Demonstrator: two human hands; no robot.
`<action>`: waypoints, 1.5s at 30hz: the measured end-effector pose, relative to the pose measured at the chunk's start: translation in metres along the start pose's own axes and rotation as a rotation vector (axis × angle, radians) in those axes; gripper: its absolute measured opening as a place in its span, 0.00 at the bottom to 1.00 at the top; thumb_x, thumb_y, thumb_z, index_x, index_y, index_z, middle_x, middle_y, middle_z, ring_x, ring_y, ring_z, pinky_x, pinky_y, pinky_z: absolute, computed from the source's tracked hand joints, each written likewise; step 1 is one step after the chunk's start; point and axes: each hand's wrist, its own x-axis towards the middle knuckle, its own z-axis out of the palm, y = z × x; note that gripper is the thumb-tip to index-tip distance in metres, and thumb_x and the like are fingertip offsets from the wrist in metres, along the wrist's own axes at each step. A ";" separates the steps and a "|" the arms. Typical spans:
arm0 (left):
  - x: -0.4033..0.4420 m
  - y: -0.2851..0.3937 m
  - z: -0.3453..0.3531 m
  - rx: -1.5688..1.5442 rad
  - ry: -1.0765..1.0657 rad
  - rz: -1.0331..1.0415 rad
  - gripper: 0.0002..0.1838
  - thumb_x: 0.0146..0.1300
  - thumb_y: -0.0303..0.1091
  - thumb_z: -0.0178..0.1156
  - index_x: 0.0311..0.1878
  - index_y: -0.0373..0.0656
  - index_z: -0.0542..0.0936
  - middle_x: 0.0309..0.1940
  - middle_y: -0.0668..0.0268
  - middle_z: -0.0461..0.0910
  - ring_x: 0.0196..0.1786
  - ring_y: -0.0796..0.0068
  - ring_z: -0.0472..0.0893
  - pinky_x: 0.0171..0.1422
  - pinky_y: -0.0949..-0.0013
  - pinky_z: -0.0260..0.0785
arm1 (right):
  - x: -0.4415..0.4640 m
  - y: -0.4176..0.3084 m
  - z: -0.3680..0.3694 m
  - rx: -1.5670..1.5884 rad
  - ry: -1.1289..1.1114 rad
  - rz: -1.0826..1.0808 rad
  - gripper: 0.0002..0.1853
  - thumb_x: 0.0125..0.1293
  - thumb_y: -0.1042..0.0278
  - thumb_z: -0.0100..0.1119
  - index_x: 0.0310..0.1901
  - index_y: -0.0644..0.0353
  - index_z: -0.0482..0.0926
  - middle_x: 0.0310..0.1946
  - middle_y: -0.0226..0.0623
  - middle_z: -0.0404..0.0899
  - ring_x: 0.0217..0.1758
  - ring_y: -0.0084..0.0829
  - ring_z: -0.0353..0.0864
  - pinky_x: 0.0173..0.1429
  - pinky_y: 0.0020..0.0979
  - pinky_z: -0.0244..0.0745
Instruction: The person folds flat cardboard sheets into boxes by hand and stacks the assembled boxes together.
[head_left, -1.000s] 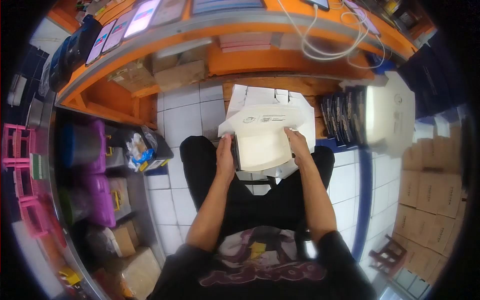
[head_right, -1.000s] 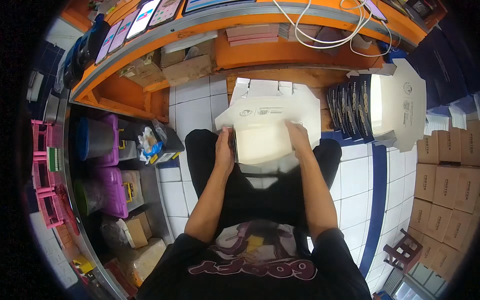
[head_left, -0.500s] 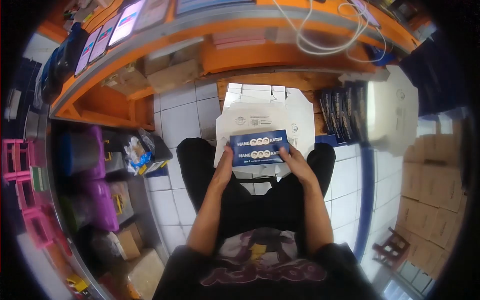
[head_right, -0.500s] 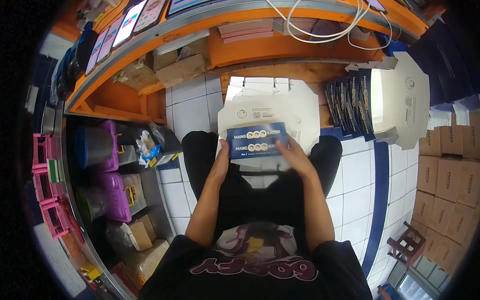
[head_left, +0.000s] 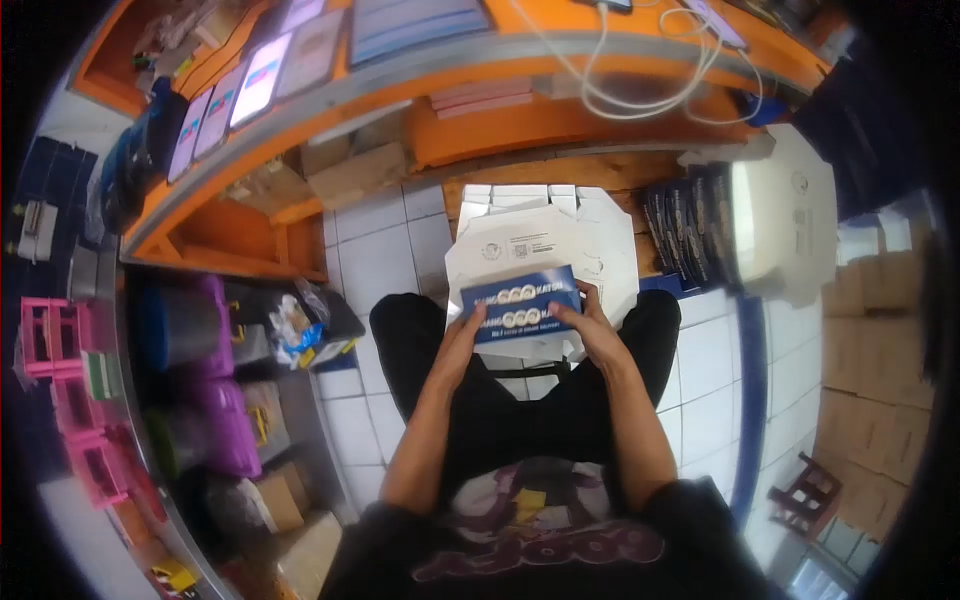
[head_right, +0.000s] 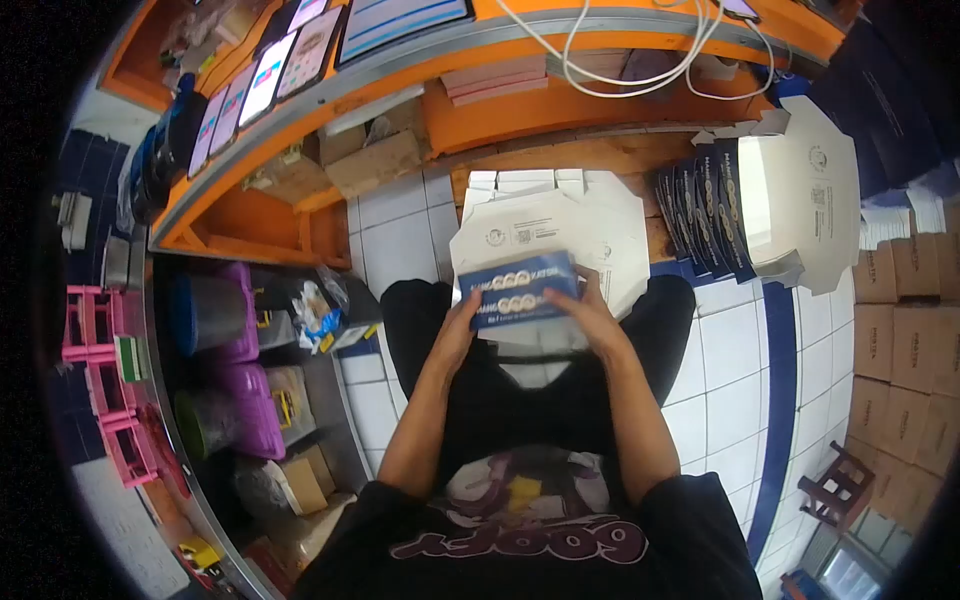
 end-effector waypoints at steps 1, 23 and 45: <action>-0.008 -0.004 -0.003 -0.314 -0.023 0.049 0.35 0.78 0.59 0.53 0.68 0.33 0.76 0.66 0.51 0.77 0.69 0.63 0.75 0.74 0.64 0.63 | -0.015 -0.010 0.004 0.014 0.009 -0.011 0.58 0.55 0.54 0.81 0.78 0.64 0.49 0.69 0.53 0.67 0.75 0.43 0.65 0.78 0.43 0.58; -0.115 0.120 0.056 0.537 -0.074 0.461 0.16 0.80 0.41 0.50 0.46 0.38 0.80 0.26 0.49 0.81 0.34 0.43 0.84 0.40 0.51 0.74 | -0.113 -0.064 0.036 -1.033 0.143 -0.835 0.62 0.36 0.56 0.86 0.75 0.64 0.62 0.66 0.58 0.66 0.68 0.59 0.70 0.71 0.48 0.70; -0.003 0.030 0.021 -0.040 0.344 0.656 0.32 0.82 0.48 0.49 0.22 0.35 0.74 0.19 0.71 0.73 0.25 0.82 0.69 0.31 0.70 0.61 | -0.043 -0.011 -0.017 0.155 0.012 -0.052 0.35 0.66 0.55 0.68 0.69 0.69 0.72 0.57 0.40 0.82 0.62 0.32 0.79 0.72 0.33 0.66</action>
